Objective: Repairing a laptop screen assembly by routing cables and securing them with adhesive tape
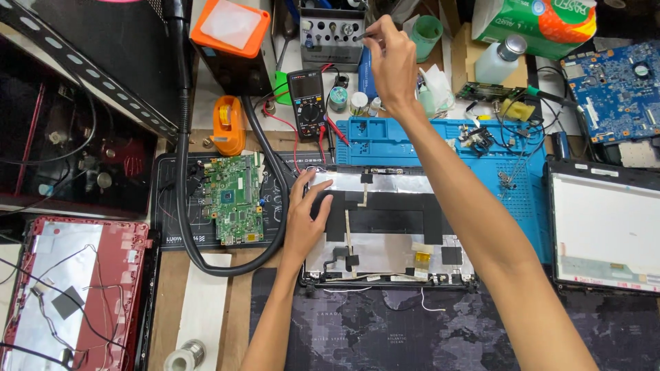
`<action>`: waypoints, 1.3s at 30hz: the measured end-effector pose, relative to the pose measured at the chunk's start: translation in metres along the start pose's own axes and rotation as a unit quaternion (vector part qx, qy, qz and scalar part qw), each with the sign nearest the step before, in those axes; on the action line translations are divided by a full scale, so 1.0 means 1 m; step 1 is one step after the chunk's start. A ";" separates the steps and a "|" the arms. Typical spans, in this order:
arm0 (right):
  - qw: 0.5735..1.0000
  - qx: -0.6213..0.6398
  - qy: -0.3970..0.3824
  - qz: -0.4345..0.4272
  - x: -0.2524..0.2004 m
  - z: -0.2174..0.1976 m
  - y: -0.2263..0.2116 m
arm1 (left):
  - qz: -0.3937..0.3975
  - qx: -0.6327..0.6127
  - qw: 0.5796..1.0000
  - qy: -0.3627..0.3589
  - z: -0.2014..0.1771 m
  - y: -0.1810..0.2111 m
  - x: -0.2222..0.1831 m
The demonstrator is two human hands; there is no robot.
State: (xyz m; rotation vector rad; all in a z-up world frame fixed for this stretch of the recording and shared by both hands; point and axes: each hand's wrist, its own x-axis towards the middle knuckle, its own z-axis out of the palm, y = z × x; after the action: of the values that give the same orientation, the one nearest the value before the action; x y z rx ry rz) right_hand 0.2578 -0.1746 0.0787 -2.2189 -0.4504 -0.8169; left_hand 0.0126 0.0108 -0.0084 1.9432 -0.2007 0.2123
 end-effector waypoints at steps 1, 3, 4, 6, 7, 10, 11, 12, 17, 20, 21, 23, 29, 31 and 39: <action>1.000 0.002 -0.001 0.000 0.000 0.002 0.003 | -0.001 0.001 1.000 0.001 0.000 0.000 0.000; 0.999 -0.016 -0.027 -0.022 0.001 0.006 0.008 | 0.000 -0.001 1.000 -0.001 0.000 0.000 -0.001; 0.999 -0.017 -0.027 -0.021 0.002 0.008 0.010 | -0.001 -0.001 1.000 -0.002 0.000 0.000 0.000; 0.999 -0.029 -0.026 -0.037 0.005 0.011 0.013 | -0.003 -0.006 1.000 -0.002 0.000 0.000 0.000; 0.999 -0.029 -0.027 -0.036 0.005 0.011 0.014 | -0.005 -0.006 1.000 -0.002 0.000 0.000 0.000; 0.998 -0.045 -0.032 -0.032 0.002 0.005 0.013 | 0.001 -0.001 1.000 -0.001 0.000 0.000 0.000; 0.998 -0.038 -0.021 -0.041 0.000 0.000 0.010 | 0.003 0.001 1.000 -0.001 0.000 0.000 0.001; 0.998 -0.031 -0.013 -0.048 -0.005 -0.005 0.007 | 0.002 0.002 1.000 -0.001 0.000 -0.001 -0.002; 0.999 0.035 -0.019 -0.013 -0.051 -0.067 -0.041 | 0.001 0.001 1.000 -0.002 0.000 0.000 -0.002; 0.996 0.025 -0.066 0.063 -0.103 -0.108 -0.057 | 0.004 0.012 1.000 0.023 0.001 -0.002 -0.004; 0.992 0.007 -0.085 0.096 -0.122 -0.122 -0.060 | 0.010 0.027 0.999 0.045 0.002 -0.003 -0.004; 0.985 -0.012 -0.107 0.136 -0.159 -0.144 -0.056 | -0.001 0.018 0.999 0.048 -0.001 0.006 -0.006; 0.946 -0.090 -0.159 0.268 -0.236 -0.209 -0.074 | -0.041 0.011 0.998 0.053 -0.006 0.031 -0.028; 0.932 -0.104 -0.169 0.302 -0.250 -0.222 -0.082 | -0.051 0.020 0.997 0.052 -0.007 0.035 -0.035; 0.917 -0.085 -0.160 0.356 -0.280 -0.228 -0.067 | -0.102 -0.014 0.993 0.054 -0.007 0.038 -0.048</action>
State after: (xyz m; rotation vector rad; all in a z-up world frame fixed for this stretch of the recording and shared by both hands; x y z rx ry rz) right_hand -0.0801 -0.3153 0.0489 -2.4258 0.3000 -0.1030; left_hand -0.0432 0.0050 0.0166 1.9037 0.0662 0.1775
